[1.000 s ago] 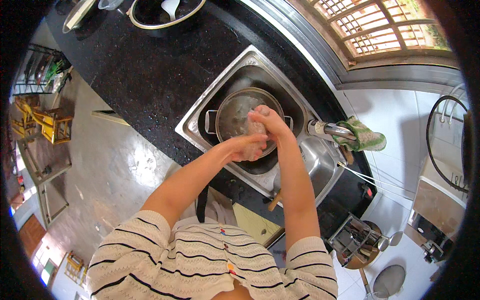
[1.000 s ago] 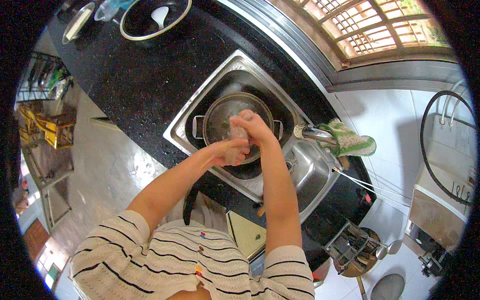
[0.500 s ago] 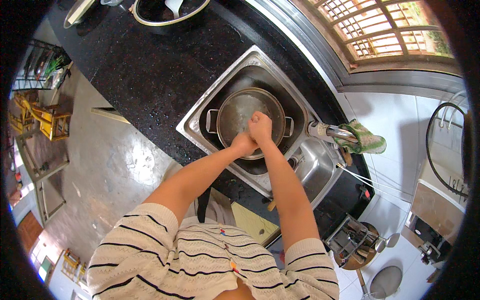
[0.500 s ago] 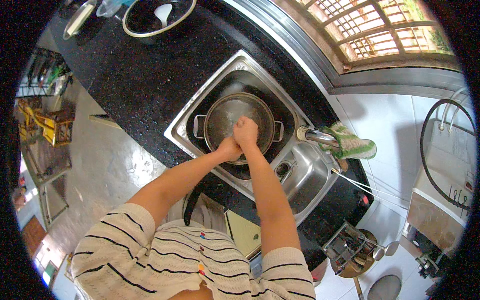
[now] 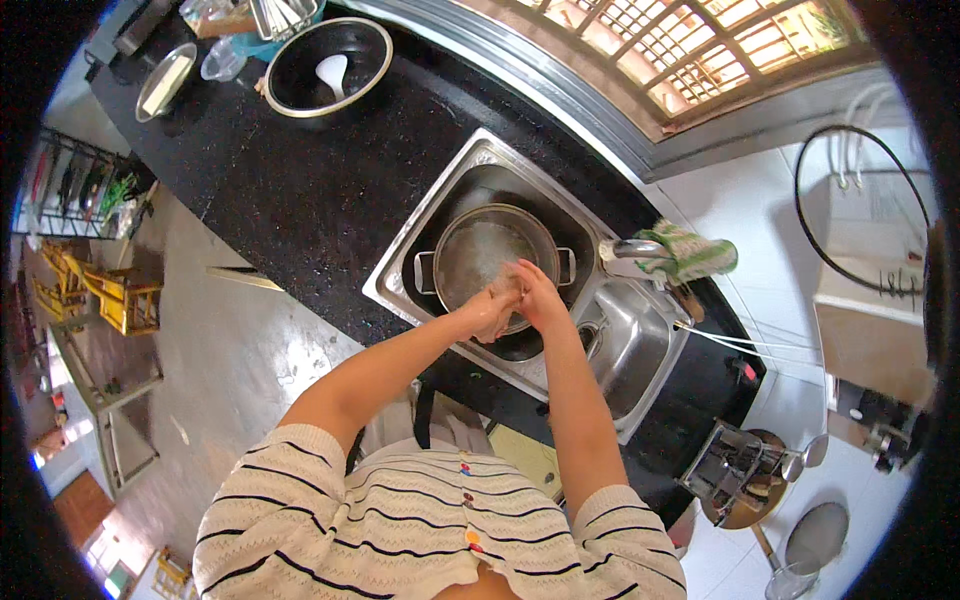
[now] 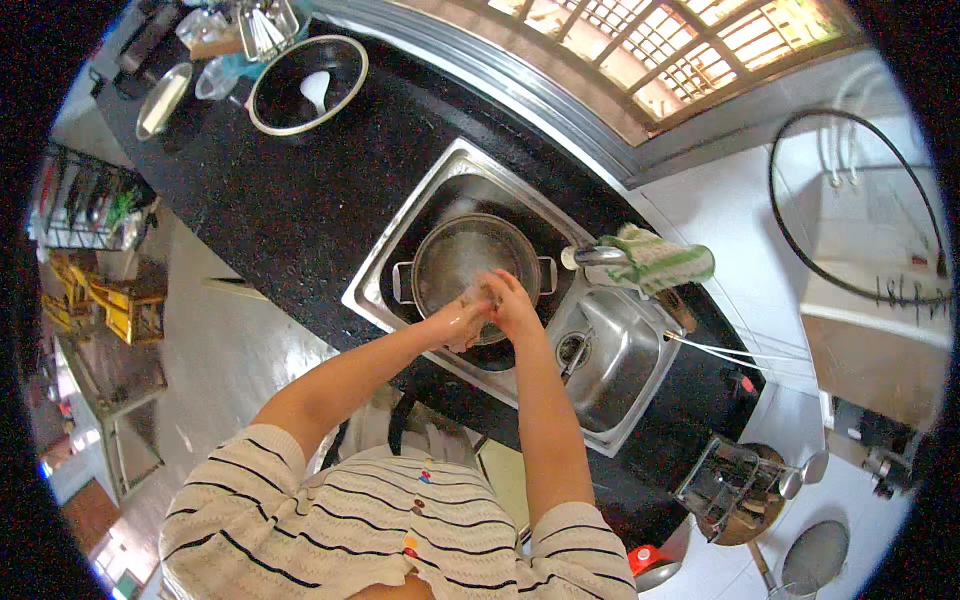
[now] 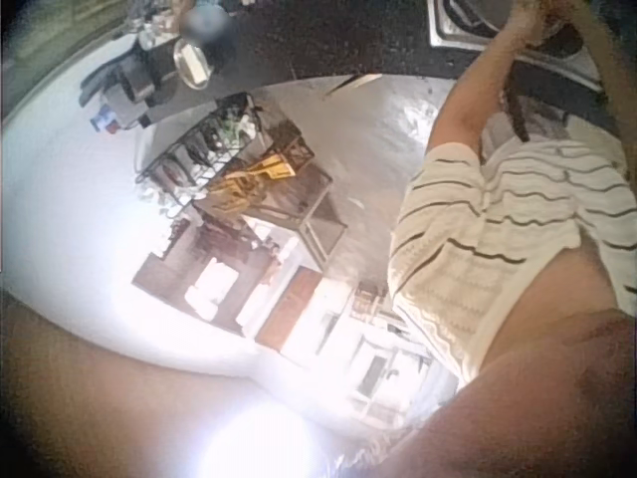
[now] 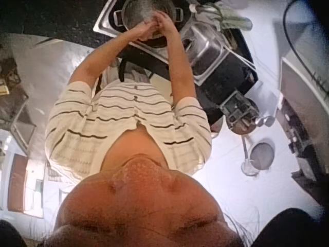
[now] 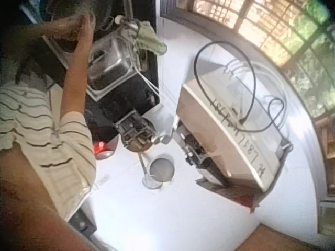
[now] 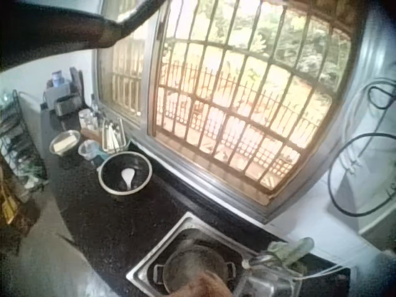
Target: The person cleans a kitchen sink and countertop using a cloth. They wipe the sink basin, the countertop surface, and the exterior of a rice cooker. The person also moves various items on the counter, including a tray of utensils and several glass jars, to facilitate the cleaning process.
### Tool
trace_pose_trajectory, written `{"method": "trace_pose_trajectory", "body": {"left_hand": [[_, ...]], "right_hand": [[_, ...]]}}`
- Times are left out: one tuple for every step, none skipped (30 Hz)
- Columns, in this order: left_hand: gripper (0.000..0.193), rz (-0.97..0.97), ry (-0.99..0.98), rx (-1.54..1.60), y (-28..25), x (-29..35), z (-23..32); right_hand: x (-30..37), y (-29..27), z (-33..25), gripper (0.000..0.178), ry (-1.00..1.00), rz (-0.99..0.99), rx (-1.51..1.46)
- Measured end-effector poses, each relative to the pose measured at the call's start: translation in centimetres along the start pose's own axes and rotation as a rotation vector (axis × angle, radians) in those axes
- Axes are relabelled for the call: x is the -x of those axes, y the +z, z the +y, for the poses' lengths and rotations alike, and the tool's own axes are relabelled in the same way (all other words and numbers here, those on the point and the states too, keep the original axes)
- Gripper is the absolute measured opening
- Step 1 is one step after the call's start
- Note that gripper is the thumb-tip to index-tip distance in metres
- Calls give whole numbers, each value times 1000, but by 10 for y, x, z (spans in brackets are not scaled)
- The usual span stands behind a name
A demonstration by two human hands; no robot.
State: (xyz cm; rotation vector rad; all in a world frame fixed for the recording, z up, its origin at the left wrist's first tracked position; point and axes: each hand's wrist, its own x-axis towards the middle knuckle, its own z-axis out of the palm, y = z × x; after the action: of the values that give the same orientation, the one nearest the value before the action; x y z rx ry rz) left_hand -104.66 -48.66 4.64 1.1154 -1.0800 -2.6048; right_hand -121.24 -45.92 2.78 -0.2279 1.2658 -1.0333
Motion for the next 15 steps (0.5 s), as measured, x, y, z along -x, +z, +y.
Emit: {"method": "trace_pose_trajectory", "body": {"left_hand": [[44, -75, -176, 212, 18, 19, 25], [44, -128, -187, 436, 21, 29, 37], [44, -186, -205, 666, 28, 37, 40], [43, -243, -221, 898, 32, 45, 41], [43, -297, -216, 950, 38, 48, 42], [42, -349, -211, 1003, 43, 52, 43], [42, -401, -206, 1058, 47, 57, 44], [42, -454, -204, 1110, 51, 63, 44], [35, -492, -216, 1099, 53, 72, 50], [34, -488, -218, 1000, 53, 71, 51], [33, -449, -206, 913, 41, 75, 47], [33, -437, -207, 818, 38, 77, 49], [27, -434, -201, 684, 40, 82, 56], [26, -417, -210, 561, 42, 81, 62], [24, -400, -219, 437, 44, 80, 66]], "right_hand": [[13, -5, -2, 67, -8, -53, -131], [24, 10, -6, 63, -8, -145, -256], [39, 25, -8, 59, 1, -226, -384], [52, 42, -11, 58, -40, -295, -464], [68, 59, -19, 56, -96, -354, -539], [78, 67, -25, 55, -150, -416, -613], [57, 42, -13, 44, -225, -360, -497], [55, 31, -14, 40, -252, -358, -461], [54, 23, -17, 37, -276, -357, -424], [52, 17, -20, 34, -301, -353, -387], [66, 46, -35, 32, -238, -315, -425], [77, 55, -50, 32, -241, -299, -321], [85, 57, -59, 33, -238, -272, -219], [91, 58, -68, 34, -236, -245, -109], [95, 62, -73, 36, -220, -195, -32]]}}
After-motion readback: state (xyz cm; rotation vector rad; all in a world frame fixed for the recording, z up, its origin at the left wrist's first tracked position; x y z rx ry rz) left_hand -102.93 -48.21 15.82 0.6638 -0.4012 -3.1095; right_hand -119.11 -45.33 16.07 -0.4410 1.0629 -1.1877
